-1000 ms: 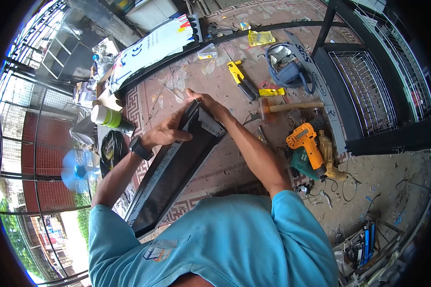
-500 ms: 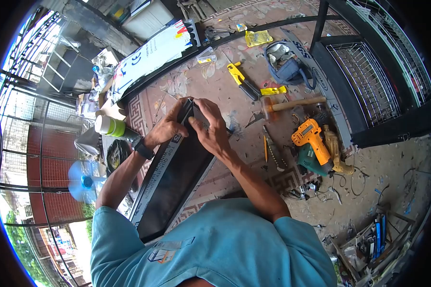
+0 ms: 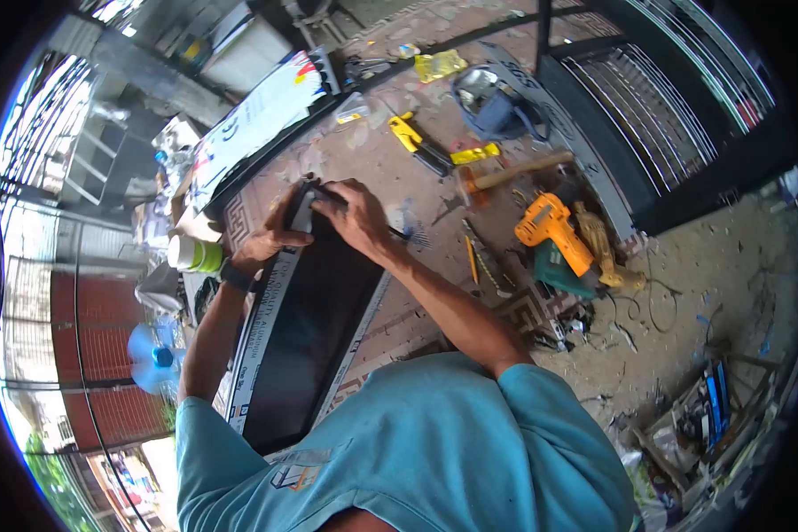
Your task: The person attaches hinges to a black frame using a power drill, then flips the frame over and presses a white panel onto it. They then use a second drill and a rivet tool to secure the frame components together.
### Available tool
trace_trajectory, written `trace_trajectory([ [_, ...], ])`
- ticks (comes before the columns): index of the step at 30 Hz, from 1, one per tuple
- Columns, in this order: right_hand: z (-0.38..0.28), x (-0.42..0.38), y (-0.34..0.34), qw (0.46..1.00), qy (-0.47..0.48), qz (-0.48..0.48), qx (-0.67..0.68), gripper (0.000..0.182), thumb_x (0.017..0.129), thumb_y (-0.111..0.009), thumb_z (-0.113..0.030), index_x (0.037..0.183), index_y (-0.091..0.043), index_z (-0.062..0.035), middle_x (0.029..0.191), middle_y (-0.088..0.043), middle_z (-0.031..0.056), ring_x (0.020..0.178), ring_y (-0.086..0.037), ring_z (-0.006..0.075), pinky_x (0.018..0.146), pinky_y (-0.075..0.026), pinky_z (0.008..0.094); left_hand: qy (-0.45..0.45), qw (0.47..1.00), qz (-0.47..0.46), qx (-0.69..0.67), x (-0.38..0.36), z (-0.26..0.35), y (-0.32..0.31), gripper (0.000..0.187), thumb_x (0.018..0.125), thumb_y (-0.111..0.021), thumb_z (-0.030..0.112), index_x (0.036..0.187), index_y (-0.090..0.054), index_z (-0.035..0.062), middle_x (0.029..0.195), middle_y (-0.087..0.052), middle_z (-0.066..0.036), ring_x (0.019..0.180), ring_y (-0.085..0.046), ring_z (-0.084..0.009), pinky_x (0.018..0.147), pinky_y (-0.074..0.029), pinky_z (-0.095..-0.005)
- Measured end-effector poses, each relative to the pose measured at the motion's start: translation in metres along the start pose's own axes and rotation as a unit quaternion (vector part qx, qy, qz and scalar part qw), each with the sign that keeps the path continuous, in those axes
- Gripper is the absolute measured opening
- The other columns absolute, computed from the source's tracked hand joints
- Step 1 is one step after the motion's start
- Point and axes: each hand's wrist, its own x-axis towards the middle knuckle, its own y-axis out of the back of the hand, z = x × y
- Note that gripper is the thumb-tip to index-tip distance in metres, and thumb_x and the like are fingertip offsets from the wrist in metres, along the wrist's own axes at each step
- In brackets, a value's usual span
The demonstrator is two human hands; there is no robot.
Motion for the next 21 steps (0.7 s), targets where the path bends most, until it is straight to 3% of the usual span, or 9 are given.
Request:
trace_trajectory([
  [4, 0.005, -0.009, -0.008, 0.999, 0.015, 0.035, -0.016, 0.027, 0.082, -0.067, -0.022, 0.100, -0.064, -0.0012, 0.095, -0.063, 0.0171, 0.089, -0.060, 0.0340, 0.079, -0.048, 0.0401, -0.019, 0.994, 0.018, -0.110, 0.011, 0.003, -0.010, 0.072, 0.089, -0.061, 0.037, 0.143, -0.027, 0.0024, 0.137, -0.043, -0.010, 0.128, -0.037, -0.0191, 0.107, -0.027, -0.0323],
  [5, 0.006, -0.011, -0.009, 0.999, -0.022, 0.031, -0.004, 0.028, 0.082, -0.068, -0.020, 0.102, -0.063, -0.0012, 0.098, -0.062, 0.0176, 0.092, -0.059, 0.0339, 0.079, -0.047, 0.0408, 0.048, 0.993, 0.059, -0.089, 0.005, 0.003, -0.011, 0.068, 0.092, -0.056, 0.040, 0.142, -0.029, 0.0023, 0.134, -0.046, -0.009, 0.126, -0.039, -0.0187, 0.105, -0.028, -0.0316],
  [8, -0.006, -0.022, -0.014, 0.993, -0.003, 0.112, -0.033, 0.028, 0.081, -0.069, -0.020, 0.100, -0.062, -0.0001, 0.099, -0.062, 0.0179, 0.095, -0.057, 0.0325, 0.079, -0.047, 0.0405, 0.005, 0.995, 0.099, 0.010, 0.004, -0.015, -0.004, 0.076, 0.087, -0.062, 0.042, 0.142, -0.029, 0.0008, 0.134, -0.045, -0.013, 0.125, -0.040, -0.0213, 0.103, -0.032, -0.0310],
  [10, -0.016, -0.028, -0.009, 0.993, -0.075, 0.077, -0.047, 0.029, 0.081, -0.070, -0.023, 0.098, -0.062, -0.0010, 0.096, -0.062, 0.0159, 0.090, -0.059, 0.0305, 0.077, -0.048, 0.0387, -0.031, 0.995, 0.096, 0.010, 0.005, -0.021, -0.003, 0.083, 0.081, -0.071, 0.038, 0.142, -0.028, 0.0002, 0.135, -0.043, -0.014, 0.125, -0.040, -0.0232, 0.102, -0.032, -0.0311],
  [11, -0.012, -0.029, -0.012, 0.992, -0.094, 0.063, -0.051, 0.032, 0.080, -0.071, -0.030, 0.094, -0.062, -0.0025, 0.089, -0.063, 0.0128, 0.081, -0.061, 0.0274, 0.071, -0.049, 0.0363, -0.005, 0.998, 0.057, -0.037, 0.008, -0.017, 0.001, 0.092, 0.073, -0.079, 0.034, 0.142, -0.028, 0.0006, 0.130, -0.046, -0.013, 0.120, -0.043, -0.0222, 0.100, -0.034, -0.0302],
  [14, -0.020, -0.025, -0.012, 0.994, -0.103, 0.023, -0.002, 0.035, 0.079, -0.071, -0.035, 0.091, -0.062, -0.0035, 0.082, -0.063, 0.0105, 0.073, -0.063, 0.0251, 0.065, -0.050, 0.0348, 0.012, 0.997, -0.028, -0.077, 0.015, -0.022, 0.008, 0.095, 0.069, -0.082, 0.035, 0.141, -0.030, 0.0017, 0.123, -0.050, -0.009, 0.115, -0.045, -0.0195, 0.098, -0.035, -0.0297],
  [15, -0.022, -0.021, -0.013, 0.993, -0.119, -0.007, 0.006, 0.029, 0.081, -0.068, -0.023, 0.095, -0.061, 0.0018, 0.080, -0.066, 0.0134, 0.071, -0.064, 0.0204, 0.065, -0.050, 0.0314, 0.011, 0.997, -0.029, -0.076, 0.016, -0.024, 0.006, 0.095, 0.069, -0.082, 0.035, 0.141, -0.030, 0.0017, 0.123, -0.050, -0.009, 0.115, -0.045, -0.0195, 0.098, -0.035, -0.0297],
  [17, -0.027, -0.016, -0.015, 0.992, -0.123, -0.010, 0.017, 0.028, 0.082, -0.067, -0.023, 0.094, -0.061, 0.0019, 0.077, -0.065, 0.0124, 0.068, -0.063, 0.0191, 0.063, -0.049, 0.0310, -0.065, 0.993, -0.004, -0.101, 0.015, -0.027, 0.002, 0.097, 0.067, -0.083, 0.038, 0.141, -0.031, 0.0026, 0.117, -0.051, -0.006, 0.110, -0.047, -0.0168, 0.096, -0.037, -0.0292],
  [21, -0.028, -0.012, -0.023, 0.987, -0.159, -0.012, 0.019, 0.023, 0.083, -0.065, -0.020, 0.089, -0.061, 0.0024, 0.071, -0.063, 0.0101, 0.062, -0.060, 0.0154, 0.059, -0.047, 0.0303, -0.020, 0.994, -0.023, -0.101, 0.009, -0.014, 0.003, 0.100, 0.067, -0.083, 0.038, 0.142, -0.028, 0.0033, 0.122, -0.049, -0.006, 0.113, -0.046, -0.0194, 0.098, -0.036, -0.0306],
])
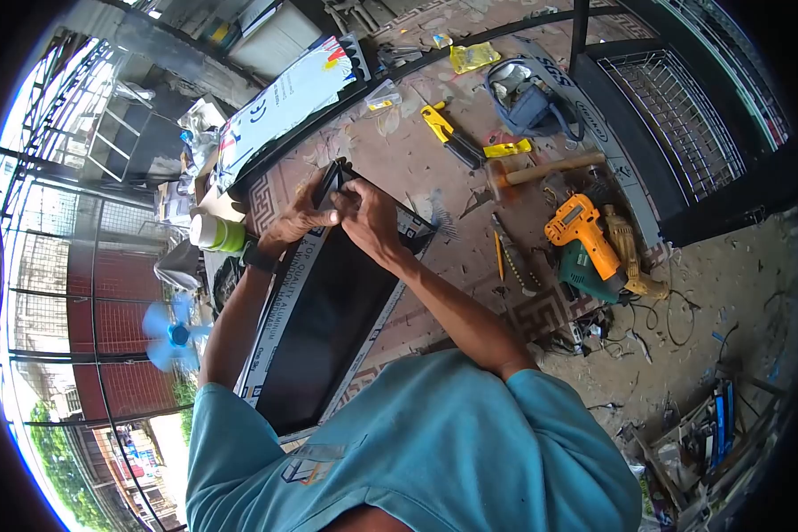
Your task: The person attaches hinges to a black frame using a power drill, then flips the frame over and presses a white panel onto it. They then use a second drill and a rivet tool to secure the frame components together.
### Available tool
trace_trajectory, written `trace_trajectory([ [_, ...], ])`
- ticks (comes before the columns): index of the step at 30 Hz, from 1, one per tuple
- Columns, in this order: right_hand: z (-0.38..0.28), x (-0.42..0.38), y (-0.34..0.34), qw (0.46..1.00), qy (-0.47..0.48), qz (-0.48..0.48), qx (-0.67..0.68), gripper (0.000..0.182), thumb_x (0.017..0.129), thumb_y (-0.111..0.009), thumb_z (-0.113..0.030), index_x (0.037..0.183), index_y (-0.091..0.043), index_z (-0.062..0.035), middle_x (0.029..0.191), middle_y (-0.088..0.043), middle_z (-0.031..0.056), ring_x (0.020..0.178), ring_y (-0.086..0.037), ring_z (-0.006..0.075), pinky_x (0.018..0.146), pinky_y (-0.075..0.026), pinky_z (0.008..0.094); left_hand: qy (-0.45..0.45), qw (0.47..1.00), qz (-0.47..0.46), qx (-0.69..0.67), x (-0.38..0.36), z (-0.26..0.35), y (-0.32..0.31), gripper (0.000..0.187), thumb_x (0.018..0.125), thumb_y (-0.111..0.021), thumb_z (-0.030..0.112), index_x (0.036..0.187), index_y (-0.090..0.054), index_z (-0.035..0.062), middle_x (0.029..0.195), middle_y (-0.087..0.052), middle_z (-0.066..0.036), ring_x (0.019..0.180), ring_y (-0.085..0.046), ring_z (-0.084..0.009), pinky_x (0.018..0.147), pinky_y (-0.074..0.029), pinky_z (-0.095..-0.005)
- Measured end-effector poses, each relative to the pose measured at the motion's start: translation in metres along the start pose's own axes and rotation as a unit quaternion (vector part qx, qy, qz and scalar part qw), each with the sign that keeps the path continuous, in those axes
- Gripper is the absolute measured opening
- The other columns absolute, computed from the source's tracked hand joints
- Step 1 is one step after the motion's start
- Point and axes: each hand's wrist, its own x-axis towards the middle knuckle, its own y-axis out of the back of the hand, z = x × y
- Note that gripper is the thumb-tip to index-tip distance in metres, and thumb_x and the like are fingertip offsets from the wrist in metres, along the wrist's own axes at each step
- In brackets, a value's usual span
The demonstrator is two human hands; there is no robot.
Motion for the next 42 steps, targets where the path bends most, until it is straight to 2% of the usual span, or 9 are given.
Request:
trace_trajectory([
  [11, 0.005, -0.020, 0.009, 0.951, 0.279, -0.130, -0.007, 0.014, 0.087, -0.060, -0.014, 0.092, -0.059, -0.0017, 0.084, -0.062, 0.0127, 0.078, -0.061, 0.0310, 0.072, -0.048, 0.0372, -0.047, 0.997, 0.004, 0.057, 0.001, -0.012, 0.008, 0.101, 0.074, -0.070, 0.057, 0.146, -0.020, 0.0082, 0.136, -0.040, -0.013, 0.125, -0.037, -0.0224, 0.103, -0.033, -0.0343],
  [16, 0.009, -0.034, 0.030, 0.987, -0.007, -0.157, 0.030, 0.033, 0.080, -0.068, -0.015, 0.107, -0.057, 0.0006, 0.094, -0.062, 0.0152, 0.091, -0.062, 0.0267, 0.082, -0.048, 0.0377, -0.039, 0.994, 0.024, 0.098, 0.007, -0.007, -0.008, 0.089, 0.080, -0.070, 0.044, 0.145, -0.021, 0.0060, 0.135, -0.040, -0.013, 0.125, -0.036, -0.0213, 0.104, -0.031, -0.0339],
  [19, 0.013, -0.020, 0.041, 0.973, 0.195, 0.065, -0.108, 0.055, 0.079, -0.070, -0.016, 0.125, -0.046, 0.0003, 0.116, -0.055, 0.0199, 0.105, -0.055, 0.0325, 0.089, -0.044, 0.0405, -0.096, 0.987, 0.009, 0.130, 0.005, 0.002, -0.018, 0.090, 0.078, -0.075, 0.035, 0.144, -0.023, 0.0044, 0.135, -0.039, -0.014, 0.125, -0.036, -0.0208, 0.104, -0.031, -0.0330],
  [24, 0.014, 0.001, 0.042, 0.975, 0.192, -0.089, -0.063, 0.076, 0.077, -0.072, -0.019, 0.137, -0.031, -0.0005, 0.128, -0.045, 0.0252, 0.118, -0.045, 0.0399, 0.099, -0.040, 0.0440, -0.174, 0.975, 0.034, 0.136, 0.006, -0.009, -0.022, 0.077, 0.076, -0.078, 0.027, 0.135, -0.036, 0.0020, 0.124, -0.049, -0.013, 0.116, -0.045, -0.0190, 0.098, -0.037, -0.0309],
  [30, 0.001, 0.024, 0.059, 0.981, 0.116, -0.145, -0.053, 0.045, 0.087, -0.062, -0.029, 0.118, -0.055, 0.0036, 0.107, -0.063, 0.0199, 0.099, -0.061, 0.0343, 0.086, -0.049, 0.0382, 0.217, 0.954, 0.010, 0.206, -0.014, 0.050, -0.030, 0.056, 0.080, -0.072, 0.039, 0.113, -0.054, -0.0030, 0.100, -0.061, -0.010, 0.098, -0.056, -0.0175, 0.086, -0.042, -0.0290],
  [33, -0.011, 0.030, 0.060, 0.991, -0.001, -0.137, 0.002, 0.041, 0.091, -0.056, -0.032, 0.106, -0.062, 0.0048, 0.098, -0.066, 0.0190, 0.092, -0.064, 0.0331, 0.078, -0.051, 0.0364, 0.208, 0.954, -0.001, 0.214, -0.010, 0.043, -0.034, 0.065, 0.080, -0.069, 0.037, 0.125, -0.046, -0.0041, 0.110, -0.059, -0.015, 0.105, -0.055, -0.0226, 0.091, -0.040, -0.0304],
  [35, -0.005, 0.029, 0.053, 0.991, 0.009, -0.128, 0.036, 0.046, 0.089, -0.060, -0.035, 0.109, -0.060, 0.0066, 0.103, -0.064, 0.0214, 0.095, -0.064, 0.0324, 0.078, -0.051, 0.0359, 0.009, 0.992, 0.042, 0.121, -0.009, 0.013, -0.035, 0.078, 0.075, -0.067, 0.020, 0.140, -0.030, -0.0027, 0.123, -0.052, -0.022, 0.115, -0.049, -0.0270, 0.098, -0.037, -0.0323],
  [37, -0.007, 0.024, 0.048, 0.976, 0.180, -0.092, -0.074, 0.051, 0.086, -0.064, -0.036, 0.111, -0.057, 0.0087, 0.103, -0.063, 0.0236, 0.092, -0.064, 0.0328, 0.079, -0.052, 0.0354, -0.012, 0.991, 0.037, 0.130, -0.007, 0.002, -0.032, 0.086, 0.071, -0.064, 0.014, 0.144, -0.021, -0.0007, 0.129, -0.046, -0.022, 0.119, -0.046, -0.0271, 0.100, -0.034, -0.0330],
  [42, -0.010, 0.013, 0.050, 0.984, 0.157, -0.060, -0.062, 0.053, 0.083, -0.069, -0.033, 0.114, -0.055, 0.0084, 0.115, -0.057, 0.0252, 0.107, -0.056, 0.0364, 0.090, -0.047, 0.0389, -0.049, 0.997, -0.006, 0.066, -0.003, 0.002, -0.039, 0.097, 0.064, -0.058, 0.004, 0.148, -0.010, 0.0017, 0.139, -0.036, -0.022, 0.126, -0.038, -0.0247, 0.101, -0.034, -0.0322],
])
